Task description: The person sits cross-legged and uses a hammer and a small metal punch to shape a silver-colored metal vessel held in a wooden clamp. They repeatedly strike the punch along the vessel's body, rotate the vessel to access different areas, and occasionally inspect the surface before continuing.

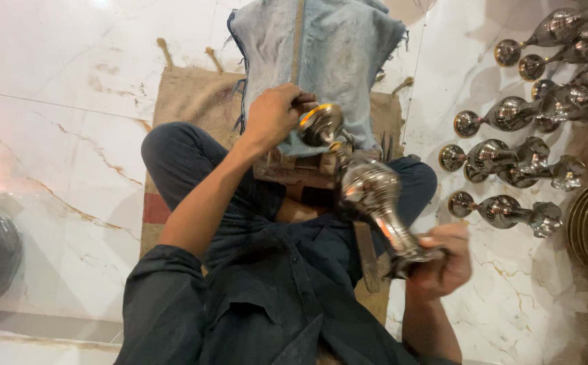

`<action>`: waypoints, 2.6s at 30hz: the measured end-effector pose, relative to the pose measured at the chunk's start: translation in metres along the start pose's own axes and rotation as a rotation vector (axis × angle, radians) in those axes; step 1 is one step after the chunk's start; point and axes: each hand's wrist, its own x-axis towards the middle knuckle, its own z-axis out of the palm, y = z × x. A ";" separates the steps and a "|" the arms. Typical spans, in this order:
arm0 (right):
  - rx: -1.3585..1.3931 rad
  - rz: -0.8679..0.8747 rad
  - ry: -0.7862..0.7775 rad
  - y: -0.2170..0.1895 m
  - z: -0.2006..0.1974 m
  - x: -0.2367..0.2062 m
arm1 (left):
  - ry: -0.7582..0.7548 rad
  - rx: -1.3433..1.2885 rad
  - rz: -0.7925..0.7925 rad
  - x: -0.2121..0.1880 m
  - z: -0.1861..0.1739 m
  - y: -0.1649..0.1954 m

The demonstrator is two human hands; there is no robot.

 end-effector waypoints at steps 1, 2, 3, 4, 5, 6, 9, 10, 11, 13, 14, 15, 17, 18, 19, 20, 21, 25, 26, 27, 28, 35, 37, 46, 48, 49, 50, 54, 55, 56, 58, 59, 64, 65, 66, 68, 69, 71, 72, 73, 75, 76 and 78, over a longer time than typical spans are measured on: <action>-0.043 -0.008 -0.042 0.004 0.000 -0.005 | -0.002 -0.014 0.008 0.001 -0.001 0.000; -0.089 -0.010 -0.082 0.009 0.001 -0.011 | -0.012 -0.031 0.013 0.000 -0.001 0.002; -0.131 -0.018 -0.123 0.015 0.003 -0.017 | -0.015 -0.044 0.022 -0.001 -0.004 0.004; -0.173 -0.032 -0.146 0.021 0.004 -0.021 | -0.028 0.001 0.064 -0.003 -0.007 0.007; -0.216 -0.041 -0.171 0.027 0.005 -0.027 | -0.044 0.045 0.102 -0.009 -0.010 0.012; -0.259 -0.050 -0.194 0.031 0.004 -0.031 | -0.061 0.090 0.141 -0.015 -0.013 0.017; -0.397 -0.265 -0.071 0.040 0.007 -0.035 | -0.030 0.169 0.292 -0.033 -0.022 0.030; -0.445 -0.373 -0.186 0.042 0.010 -0.034 | -0.033 0.151 0.271 -0.034 -0.023 0.033; -0.492 -0.481 -0.304 0.044 0.016 -0.031 | -0.035 0.132 0.250 -0.033 -0.025 0.035; -0.342 -0.597 -0.535 0.042 0.031 -0.027 | -0.032 0.016 0.165 -0.032 -0.027 0.035; -0.136 -0.619 -0.641 0.043 0.044 -0.024 | -0.009 -0.074 0.105 -0.027 -0.029 0.033; -0.115 -0.598 -0.646 0.038 0.053 -0.021 | 0.012 -0.160 0.047 -0.023 -0.033 0.029; -0.063 -0.533 -0.659 0.022 0.064 -0.018 | -0.006 -0.148 -0.123 -0.016 -0.037 0.021; -0.057 -0.467 -0.651 0.013 0.067 -0.016 | -0.016 -0.141 -0.207 -0.013 -0.038 0.017; -0.054 -0.410 -0.637 0.005 0.069 -0.012 | -0.012 -0.146 -0.209 -0.010 -0.039 0.013; -0.050 -0.355 -0.624 -0.002 0.071 -0.007 | -0.006 -0.151 -0.213 -0.007 -0.038 0.011; -0.052 -0.326 -0.584 -0.008 0.072 -0.003 | -0.003 -0.156 -0.222 -0.005 -0.037 0.009; -0.005 -0.174 -0.490 -0.018 0.073 0.019 | 0.059 -0.200 -0.105 0.016 -0.034 0.008; 0.016 -0.121 -0.485 -0.017 0.073 0.023 | 0.067 -0.199 -0.033 0.025 -0.035 0.008; 0.041 -0.085 -0.503 -0.015 0.072 0.026 | 0.076 -0.198 0.039 0.035 -0.036 0.010; 0.069 -0.053 -0.520 -0.013 0.070 0.028 | 0.023 -0.151 0.022 0.045 -0.037 0.012; 0.571 0.149 -0.683 0.036 0.051 0.011 | -0.334 -0.085 -0.013 0.108 -0.030 0.030; 0.570 0.441 -0.440 0.058 0.047 0.001 | -0.425 -0.162 -0.029 0.117 -0.023 0.037; -0.740 0.945 -0.916 0.084 0.011 -0.066 | -0.835 -0.010 0.202 0.142 0.015 0.063; -0.453 1.015 -0.626 0.088 -0.003 -0.067 | -0.911 0.032 0.176 0.142 0.021 0.062; -0.338 1.106 -0.489 0.092 -0.006 -0.065 | -0.931 0.040 0.199 0.142 0.022 0.060; -0.220 1.181 -0.348 0.099 -0.007 -0.058 | -0.944 0.054 0.228 0.144 0.022 0.057; -0.419 0.843 -0.067 0.108 -0.001 -0.013 | -0.930 0.047 0.359 0.143 0.022 0.052; -0.400 0.817 -0.089 0.108 -0.004 0.005 | -0.919 0.048 0.363 0.142 0.021 0.051; -0.378 0.792 -0.105 0.109 -0.002 0.020 | -0.912 0.051 0.369 0.143 0.020 0.051; -0.262 0.751 0.014 0.108 0.003 0.045 | -0.895 0.049 0.417 0.143 0.020 0.051; -0.203 0.727 0.067 0.108 0.006 0.056 | -0.881 0.042 0.443 0.144 0.021 0.051; -0.484 0.655 -0.190 0.109 0.015 0.098 | -0.929 0.054 0.317 0.141 0.022 0.049; -0.555 0.673 -0.251 0.108 0.016 0.103 | -0.908 0.035 0.308 0.139 0.021 0.048; -0.587 0.720 -0.263 0.107 0.017 0.109 | -0.884 0.018 0.300 0.138 0.020 0.047; -0.642 0.811 -0.293 0.104 0.019 0.119 | -0.867 0.022 0.268 0.136 0.019 0.046; -0.594 0.816 -0.279 0.102 0.019 0.123 | -0.865 0.024 0.256 0.135 0.018 0.045; -0.498 0.817 -0.241 0.100 0.019 0.129 | -0.813 -0.007 0.287 0.133 0.016 0.044; -0.654 0.629 -0.356 0.099 0.018 0.131 | -0.785 -0.023 0.302 0.132 0.014 0.044; -0.800 0.432 -0.472 0.100 0.017 0.132 | -0.772 -0.023 0.316 0.131 0.013 0.043; -0.795 0.368 -0.488 0.102 0.014 0.130 | -0.751 -0.024 0.329 0.127 0.008 0.042; -0.655 0.502 -0.381 0.103 0.012 0.129 | -0.785 -0.032 0.301 0.125 0.007 0.042; -0.710 0.472 -0.369 0.107 0.009 0.125 | -0.848 -0.043 0.253 0.124 0.005 0.042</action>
